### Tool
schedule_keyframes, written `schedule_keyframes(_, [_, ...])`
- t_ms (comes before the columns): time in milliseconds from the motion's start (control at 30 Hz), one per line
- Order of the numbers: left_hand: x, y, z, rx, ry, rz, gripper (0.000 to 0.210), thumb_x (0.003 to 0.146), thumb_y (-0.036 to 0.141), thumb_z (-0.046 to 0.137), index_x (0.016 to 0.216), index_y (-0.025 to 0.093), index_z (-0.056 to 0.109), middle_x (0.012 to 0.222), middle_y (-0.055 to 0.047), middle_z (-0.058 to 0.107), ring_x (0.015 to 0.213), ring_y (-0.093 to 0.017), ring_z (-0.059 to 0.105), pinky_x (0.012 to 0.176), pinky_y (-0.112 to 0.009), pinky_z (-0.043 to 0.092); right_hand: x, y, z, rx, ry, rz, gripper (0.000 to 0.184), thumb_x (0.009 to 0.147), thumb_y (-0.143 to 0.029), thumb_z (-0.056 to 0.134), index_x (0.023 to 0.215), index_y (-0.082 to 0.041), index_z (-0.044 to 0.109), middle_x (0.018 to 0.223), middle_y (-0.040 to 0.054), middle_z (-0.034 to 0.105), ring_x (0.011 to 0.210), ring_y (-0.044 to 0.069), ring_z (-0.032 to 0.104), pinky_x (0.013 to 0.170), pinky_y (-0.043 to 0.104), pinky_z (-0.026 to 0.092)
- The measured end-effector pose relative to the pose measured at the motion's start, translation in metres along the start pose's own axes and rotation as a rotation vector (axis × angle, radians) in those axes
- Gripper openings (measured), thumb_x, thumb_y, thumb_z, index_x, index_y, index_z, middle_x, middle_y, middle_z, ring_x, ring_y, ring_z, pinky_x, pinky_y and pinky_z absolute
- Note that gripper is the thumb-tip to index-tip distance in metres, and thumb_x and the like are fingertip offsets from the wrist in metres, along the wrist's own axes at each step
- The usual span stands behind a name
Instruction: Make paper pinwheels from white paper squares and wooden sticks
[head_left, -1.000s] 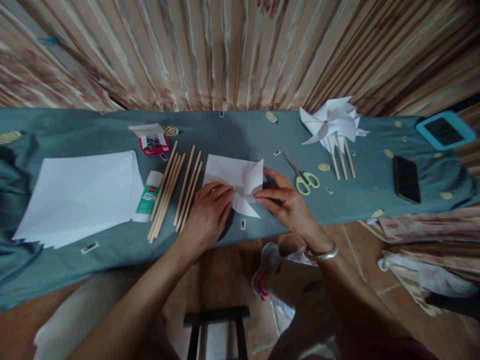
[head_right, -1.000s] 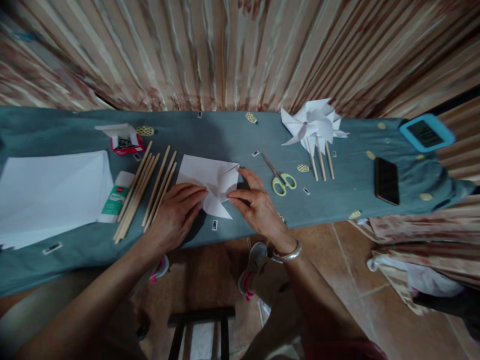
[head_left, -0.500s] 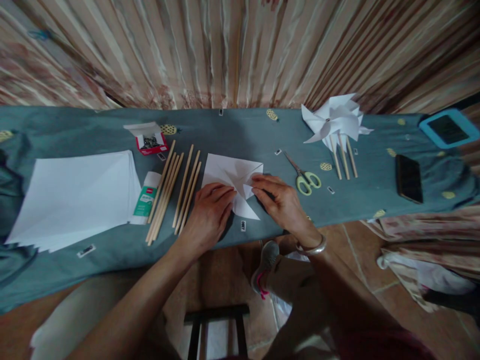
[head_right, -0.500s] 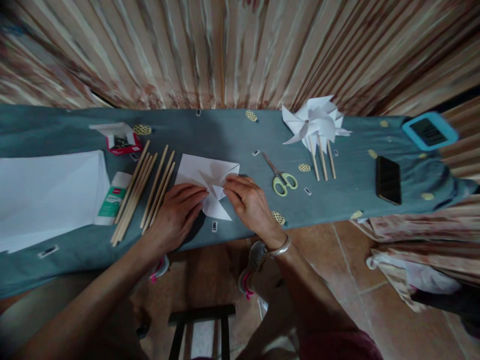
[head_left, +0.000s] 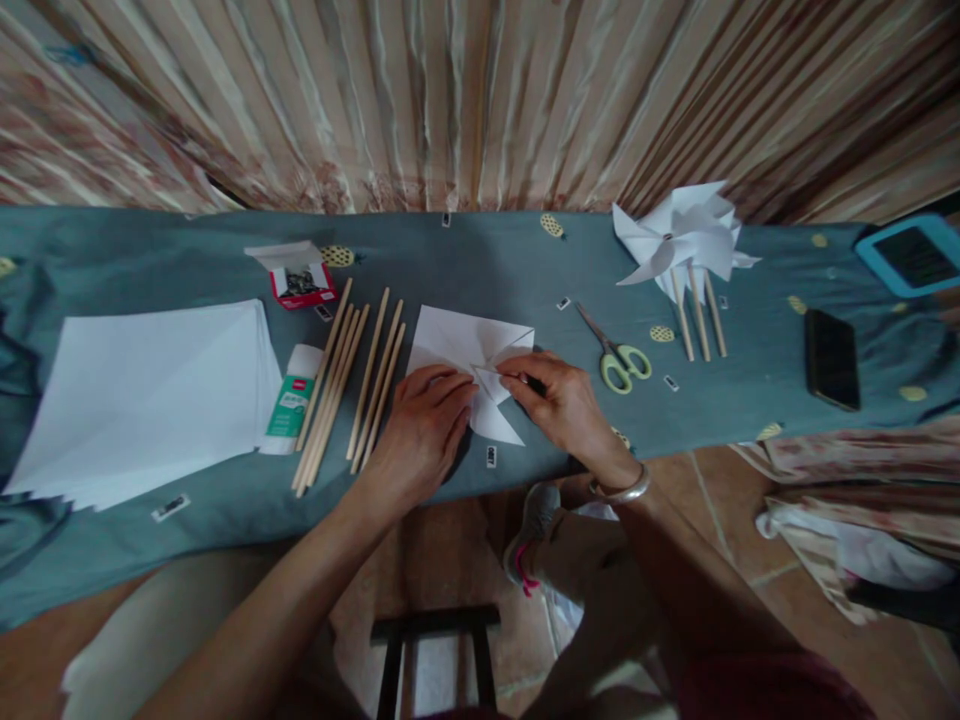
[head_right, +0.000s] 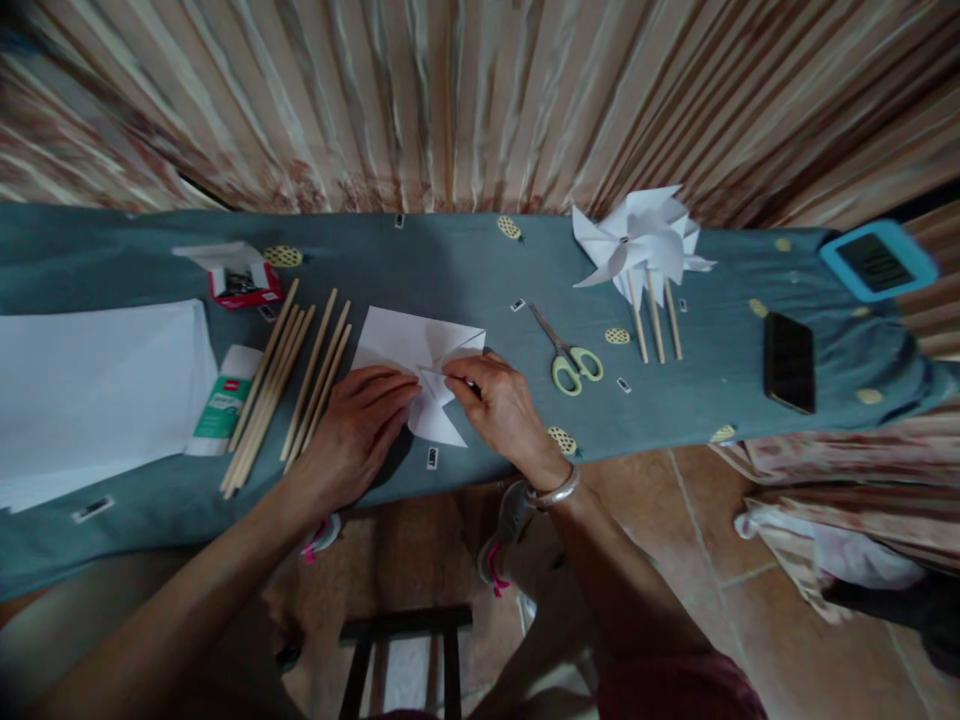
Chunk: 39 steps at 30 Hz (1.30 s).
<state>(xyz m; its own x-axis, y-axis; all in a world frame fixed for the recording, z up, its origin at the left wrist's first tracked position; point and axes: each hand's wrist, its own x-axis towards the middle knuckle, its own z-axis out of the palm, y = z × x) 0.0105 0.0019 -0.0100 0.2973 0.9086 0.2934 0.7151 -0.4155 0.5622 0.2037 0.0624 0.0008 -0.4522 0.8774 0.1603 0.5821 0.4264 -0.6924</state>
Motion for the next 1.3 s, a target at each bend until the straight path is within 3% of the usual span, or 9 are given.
schedule_keyframes(367, [-0.001, -0.001, -0.002, -0.006, 0.006, -0.009, 0.030, 0.094, 0.020, 0.044, 0.115, 0.016, 0.064, 0.120, -0.010, 0.067, 0.116, -0.026, 0.053, 0.103, -0.050, 0.043, 0.001, 0.006, -0.006, 0.137, 0.002, 0.115, 0.016, 0.087, -0.031, 0.062, 0.097, -0.023, 0.073, 0.093, 0.0045, 0.073, 0.085, 0.021, 0.066, 0.083, 0.038, 0.051])
schedule_keyframes(567, [0.000, -0.003, -0.005, -0.007, 0.032, -0.003, 0.029, 0.094, 0.020, 0.044, 0.116, 0.018, 0.063, 0.122, -0.009, 0.066, 0.119, -0.026, 0.052, 0.104, -0.051, 0.044, 0.010, 0.022, -0.017, 0.096, 0.183, 0.076, 0.026, 0.092, -0.037, 0.054, 0.109, -0.024, 0.069, 0.119, 0.0060, 0.069, 0.116, 0.024, 0.061, 0.105, 0.045, 0.045])
schedule_keyframes(767, [0.001, -0.005, -0.013, 0.030, 0.103, 0.005, 0.028, 0.095, 0.019, 0.043, 0.116, 0.015, 0.062, 0.120, -0.011, 0.066, 0.118, -0.026, 0.053, 0.104, -0.047, 0.046, 0.016, 0.025, -0.014, -0.162, 0.061, -0.006, 0.048, 0.092, -0.033, 0.054, 0.133, -0.007, 0.053, 0.140, 0.0201, 0.053, 0.137, 0.028, 0.043, 0.116, 0.045, 0.033])
schedule_keyframes(867, [0.001, -0.008, -0.017, 0.042, 0.134, -0.003, 0.029, 0.096, 0.019, 0.043, 0.116, 0.011, 0.062, 0.119, -0.013, 0.066, 0.119, -0.026, 0.052, 0.104, -0.046, 0.045, 0.015, 0.024, -0.011, -0.224, 0.031, -0.033, 0.050, 0.092, -0.034, 0.055, 0.133, -0.006, 0.054, 0.140, 0.0217, 0.053, 0.135, 0.030, 0.044, 0.115, 0.046, 0.034])
schedule_keyframes(1067, [0.000, -0.011, -0.023, 0.010, 0.145, -0.072, 0.029, 0.095, 0.021, 0.042, 0.116, 0.016, 0.062, 0.121, -0.010, 0.065, 0.122, -0.025, 0.051, 0.104, -0.048, 0.044, 0.011, 0.030, -0.012, -0.202, 0.028, -0.050, 0.043, 0.091, -0.045, 0.055, 0.125, -0.020, 0.061, 0.132, 0.0132, 0.060, 0.125, 0.032, 0.052, 0.109, 0.053, 0.038])
schedule_keyframes(1300, [0.000, -0.011, -0.027, 0.025, 0.164, -0.090, 0.029, 0.095, 0.021, 0.043, 0.115, 0.017, 0.063, 0.121, -0.009, 0.066, 0.121, -0.025, 0.052, 0.104, -0.048, 0.044, 0.002, 0.023, -0.020, -0.183, 0.021, -0.002, 0.036, 0.089, -0.037, 0.060, 0.119, -0.018, 0.065, 0.122, 0.0132, 0.065, 0.115, 0.029, 0.059, 0.102, 0.047, 0.045])
